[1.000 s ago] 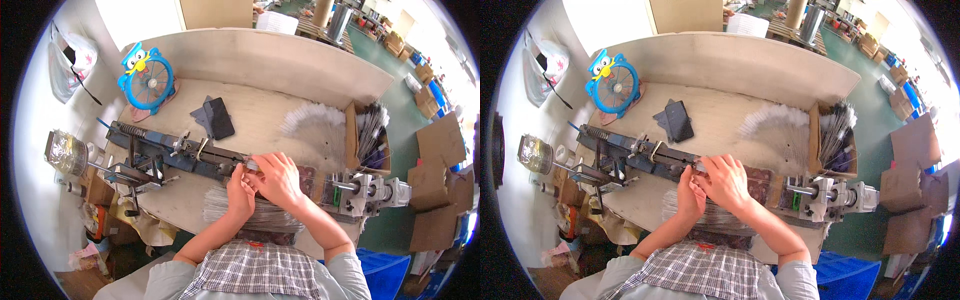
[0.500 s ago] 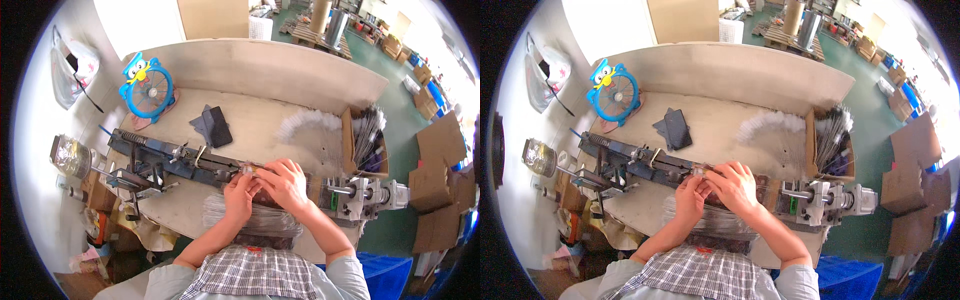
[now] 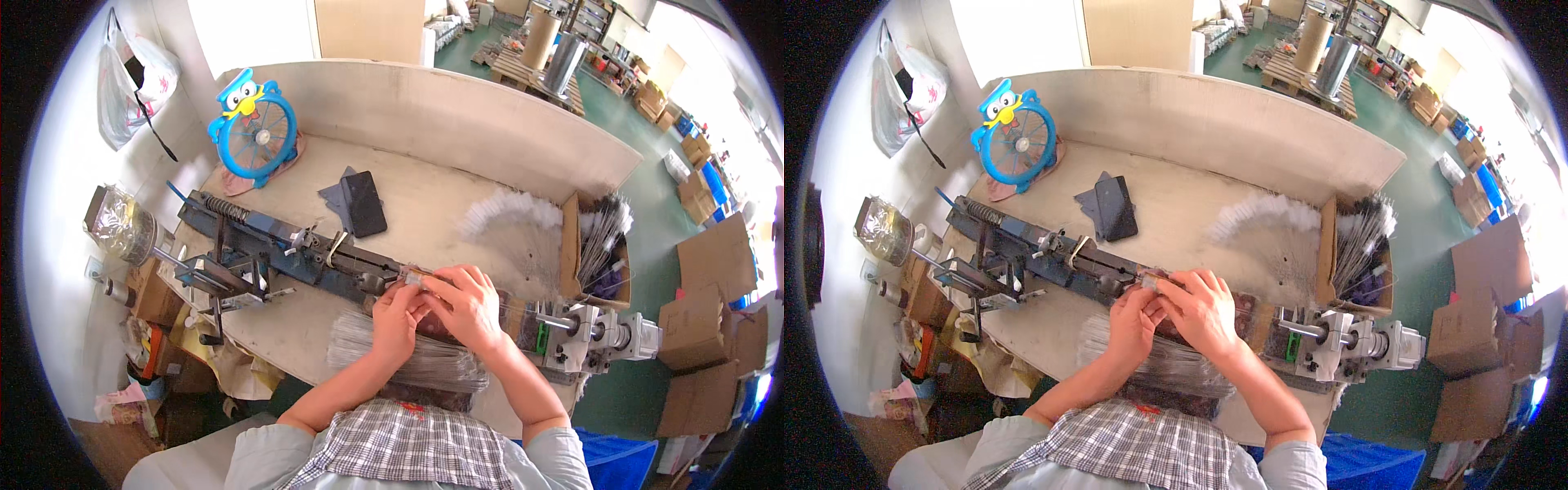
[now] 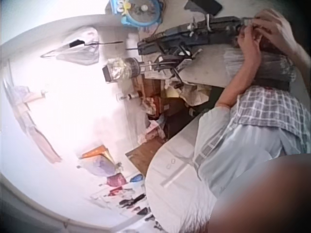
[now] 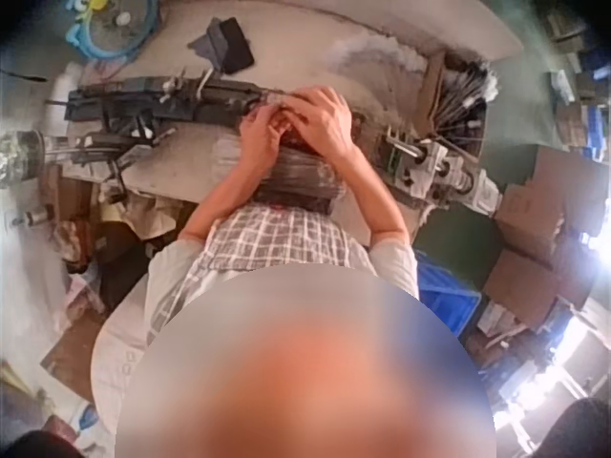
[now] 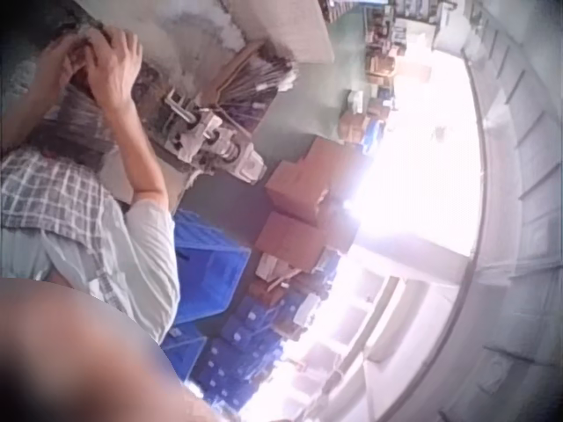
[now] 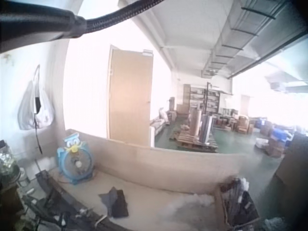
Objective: The worker is assembling small wire-based brushes by inserting them into a specialized rotating machine, applying a component, and removing the finished brush.
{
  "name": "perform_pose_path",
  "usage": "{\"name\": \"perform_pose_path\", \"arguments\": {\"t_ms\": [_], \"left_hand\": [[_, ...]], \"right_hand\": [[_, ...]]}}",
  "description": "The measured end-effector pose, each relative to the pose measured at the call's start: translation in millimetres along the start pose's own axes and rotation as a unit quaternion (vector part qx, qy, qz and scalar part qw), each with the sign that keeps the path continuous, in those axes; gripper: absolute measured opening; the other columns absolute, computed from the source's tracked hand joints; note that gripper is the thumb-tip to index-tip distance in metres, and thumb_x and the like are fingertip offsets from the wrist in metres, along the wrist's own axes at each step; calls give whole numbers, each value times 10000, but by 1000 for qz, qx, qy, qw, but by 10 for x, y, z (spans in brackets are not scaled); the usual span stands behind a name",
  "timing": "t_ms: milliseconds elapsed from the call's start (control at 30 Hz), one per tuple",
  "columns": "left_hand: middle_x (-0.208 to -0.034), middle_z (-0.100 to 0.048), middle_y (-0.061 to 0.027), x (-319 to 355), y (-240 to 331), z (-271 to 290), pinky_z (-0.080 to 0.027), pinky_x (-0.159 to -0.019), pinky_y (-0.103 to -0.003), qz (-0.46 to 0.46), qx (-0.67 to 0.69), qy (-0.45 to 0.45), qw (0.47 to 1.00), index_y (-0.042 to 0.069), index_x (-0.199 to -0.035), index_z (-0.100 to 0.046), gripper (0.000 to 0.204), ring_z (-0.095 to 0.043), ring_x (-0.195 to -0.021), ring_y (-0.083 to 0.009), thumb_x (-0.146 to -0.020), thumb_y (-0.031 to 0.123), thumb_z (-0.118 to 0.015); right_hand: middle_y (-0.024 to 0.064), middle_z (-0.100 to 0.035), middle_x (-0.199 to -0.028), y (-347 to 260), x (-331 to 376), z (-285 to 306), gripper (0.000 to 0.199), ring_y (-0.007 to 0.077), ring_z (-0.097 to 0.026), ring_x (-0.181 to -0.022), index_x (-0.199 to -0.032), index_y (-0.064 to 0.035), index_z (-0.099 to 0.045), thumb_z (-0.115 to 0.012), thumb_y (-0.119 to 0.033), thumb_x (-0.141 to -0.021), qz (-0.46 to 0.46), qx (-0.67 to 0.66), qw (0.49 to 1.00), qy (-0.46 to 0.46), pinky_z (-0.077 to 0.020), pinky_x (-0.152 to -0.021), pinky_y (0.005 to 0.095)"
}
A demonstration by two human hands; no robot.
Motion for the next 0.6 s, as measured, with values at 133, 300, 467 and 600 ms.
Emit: {"name": "perform_pose_path", "arguments": {"t_ms": [133,300,467,600], "left_hand": [[-946,-654,-82,33,57,-27,-513,-757,-302,2,1,-4,1000,7,-1010,-599,157,-644,-841,-164,-901,93,-526],[-959,-651,-91,23,52,-49,-512,-770,-303,-4,-14,-5,1000,-5,-1016,-592,162,-641,-862,-170,-899,86,-524],[-974,-633,-79,32,54,-49,-504,-771,-280,-12,-47,14,999,-2,-1019,-580,147,-627,-869,-147,-898,67,-532],[-966,-627,-73,10,63,-45,-507,-762,-277,-20,-39,4,999,-2,-1008,-581,134,-625,-853,-139,-898,60,-537]], "right_hand": [[35,-637,-916,-13,7,9,286,235,-596,-849,-927,-96,-691,-747,-132,-649,-7,-24,1000,11,-490,-738,350],[38,-639,-915,29,23,-6,302,238,-598,-825,-927,-79,-687,-757,-136,-638,-24,-14,999,41,-492,-726,343],[36,-639,-906,31,36,69,305,232,-598,-818,-923,-83,-689,-759,-136,-631,-25,2,998,65,-487,-704,340],[26,-636,-900,-14,20,51,271,220,-597,-807,-904,-114,-697,-749,-142,-640,0,6,999,52,-480,-697,338]]}}
Point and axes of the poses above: each hand's wrist, its own x-axis away from the middle knuckle, its own z-axis out of the back of the hand, y = z × x, the point moved 9 cm from there along -x, towards the middle knuckle
